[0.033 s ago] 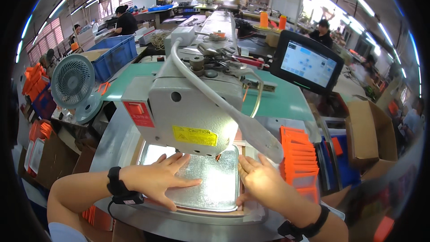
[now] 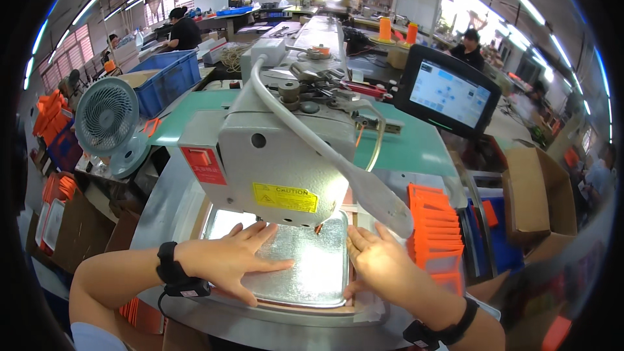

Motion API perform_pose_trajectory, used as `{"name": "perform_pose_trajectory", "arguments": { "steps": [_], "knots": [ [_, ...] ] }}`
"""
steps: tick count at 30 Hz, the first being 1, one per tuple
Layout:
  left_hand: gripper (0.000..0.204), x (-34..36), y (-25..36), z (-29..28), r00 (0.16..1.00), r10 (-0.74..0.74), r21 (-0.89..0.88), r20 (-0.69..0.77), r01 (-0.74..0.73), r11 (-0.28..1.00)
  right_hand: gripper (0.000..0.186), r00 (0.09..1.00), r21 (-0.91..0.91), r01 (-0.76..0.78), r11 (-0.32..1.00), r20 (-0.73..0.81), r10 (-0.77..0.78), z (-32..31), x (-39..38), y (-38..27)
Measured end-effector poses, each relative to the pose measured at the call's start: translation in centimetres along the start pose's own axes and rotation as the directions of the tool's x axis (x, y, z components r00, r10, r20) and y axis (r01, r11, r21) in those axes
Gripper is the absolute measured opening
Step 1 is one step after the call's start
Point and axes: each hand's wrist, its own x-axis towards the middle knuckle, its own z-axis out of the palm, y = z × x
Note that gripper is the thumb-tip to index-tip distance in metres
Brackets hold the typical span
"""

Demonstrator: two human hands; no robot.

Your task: Operator is using an automated industrial sewing or heat-pressing machine to assemble orange medical or emergency kit components.

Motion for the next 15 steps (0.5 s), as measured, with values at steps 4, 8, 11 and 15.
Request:
{"name": "perform_pose_trajectory", "arguments": {
  "steps": [4, 8, 11, 15],
  "knots": [
    [0.093, -0.01, -0.13, 0.16, 1.000, 0.001, -0.011, -0.004, -0.001, 1.000, 0.097, 1.000, -0.005, 0.004, 1.000, 0.011, -0.004, 0.14, 0.14, 0.16],
    [0.093, 0.02, -0.18, 0.29, 1.000, 0.014, -0.011, -0.023, -0.015, 1.000, 0.097, 1.000, 0.005, 0.003, 1.000, 0.008, -0.003, 0.19, 0.01, 0.28],
    [0.093, 0.12, -0.29, 0.38, 0.999, 0.022, -0.010, -0.032, -0.022, 1.000, 0.097, 1.000, 0.006, 0.004, 1.000, 0.015, -0.004, 0.02, 0.02, 0.30],
    [0.096, 0.22, -0.10, 0.41, 1.000, 0.005, -0.013, -0.030, -0.006, 1.000, 0.097, 1.000, -0.003, 0.007, 1.000, 0.008, -0.007, 0.04, -0.10, 0.35]
  ]
}}
